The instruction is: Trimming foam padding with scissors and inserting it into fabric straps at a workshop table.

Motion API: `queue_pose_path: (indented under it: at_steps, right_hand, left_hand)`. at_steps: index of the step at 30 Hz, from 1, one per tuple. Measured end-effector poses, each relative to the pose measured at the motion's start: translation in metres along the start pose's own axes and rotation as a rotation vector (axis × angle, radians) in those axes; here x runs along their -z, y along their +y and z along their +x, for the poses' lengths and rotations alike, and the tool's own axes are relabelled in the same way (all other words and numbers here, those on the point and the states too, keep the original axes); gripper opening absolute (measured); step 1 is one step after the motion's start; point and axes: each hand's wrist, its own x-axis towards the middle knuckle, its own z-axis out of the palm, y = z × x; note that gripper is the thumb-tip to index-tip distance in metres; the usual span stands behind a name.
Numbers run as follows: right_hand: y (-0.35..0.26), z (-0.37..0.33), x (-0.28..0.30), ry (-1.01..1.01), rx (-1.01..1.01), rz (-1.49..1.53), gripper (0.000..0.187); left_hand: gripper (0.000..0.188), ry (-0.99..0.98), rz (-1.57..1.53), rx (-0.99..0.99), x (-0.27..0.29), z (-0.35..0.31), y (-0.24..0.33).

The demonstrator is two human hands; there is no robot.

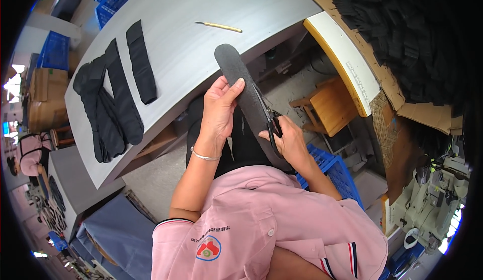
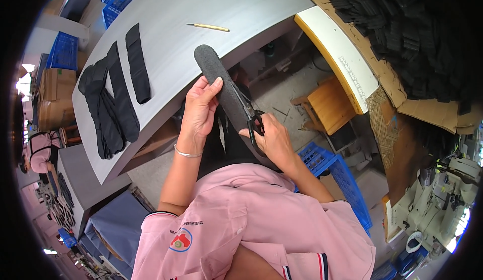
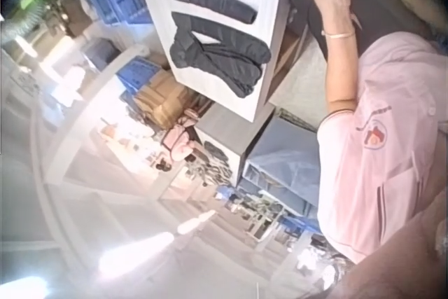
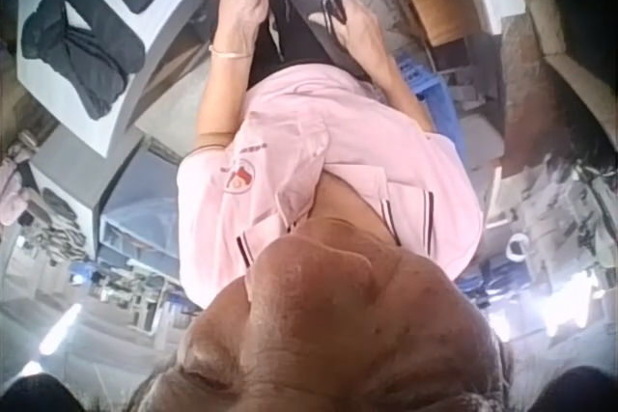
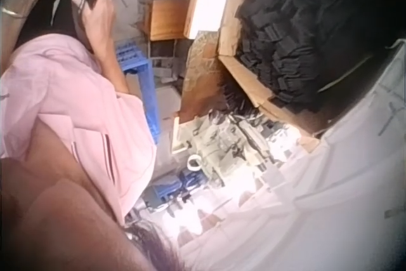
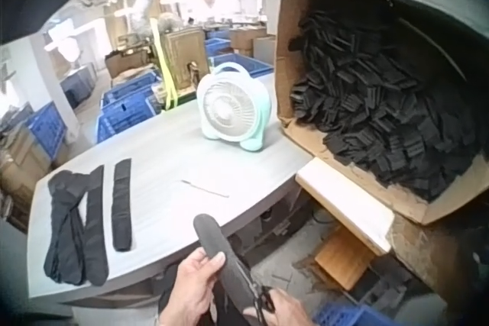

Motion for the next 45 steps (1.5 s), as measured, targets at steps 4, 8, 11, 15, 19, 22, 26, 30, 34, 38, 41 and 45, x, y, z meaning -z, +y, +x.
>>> queue_pose_path:
  at_steps: [4, 8, 11, 15, 19, 22, 26, 30, 34, 38, 41, 45]
  right_hand:
    - [-0.001, -0.001, 0.003, 0.019, -0.020, -0.045, 0.056]
    - [-0.008, 0.003, 0.013, -0.063, -0.071, -0.072, 0.058]
    - [-0.013, 0.006, 0.017, -0.069, -0.079, -0.078, 0.059]
    - [-0.017, 0.007, 0.018, -0.029, -0.063, -0.042, 0.054]
    - [-0.015, 0.004, 0.013, -0.027, -0.062, -0.007, 0.053]
    - [-0.014, 0.002, 0.009, -0.010, -0.064, 0.005, 0.052]
    - [-0.014, -0.001, 0.006, 0.005, -0.060, 0.028, 0.050]
    - [-0.013, 0.000, 0.005, 0.032, -0.024, 0.050, 0.049]
    - [-0.008, 0.000, 0.003, 0.019, -0.033, 0.031, 0.050]
    - [-0.005, 0.000, 0.003, -0.005, -0.038, -0.042, 0.056]
    - [-0.006, 0.004, 0.006, 0.011, -0.027, -0.065, 0.056]
    - [-0.008, 0.007, 0.009, 0.069, 0.013, -0.030, 0.051]
  left_hand:
    - [0.021, 0.037, -0.020, 0.016, 0.000, -0.003, -0.002]
    - [0.020, 0.015, -0.016, 0.034, 0.002, -0.008, -0.004]
    - [0.019, 0.006, 0.017, 0.059, 0.002, -0.011, -0.010]
    - [0.020, -0.013, -0.005, 0.079, 0.004, -0.013, -0.014]
    - [0.022, -0.010, -0.034, 0.102, 0.007, -0.014, -0.015]
    - [0.022, -0.025, -0.057, 0.114, 0.008, -0.014, -0.017]
    - [0.022, -0.035, -0.064, 0.116, 0.007, -0.014, -0.018]
    - [0.023, -0.031, -0.060, 0.123, 0.006, -0.014, -0.017]
    - [0.023, -0.032, -0.067, 0.124, 0.007, -0.013, -0.018]
    - [0.022, -0.024, -0.069, 0.129, 0.007, -0.013, -0.019]
    - [0.021, -0.020, -0.033, 0.156, 0.007, -0.016, -0.021]
    - [0.020, -0.037, -0.050, 0.161, 0.003, -0.020, -0.026]
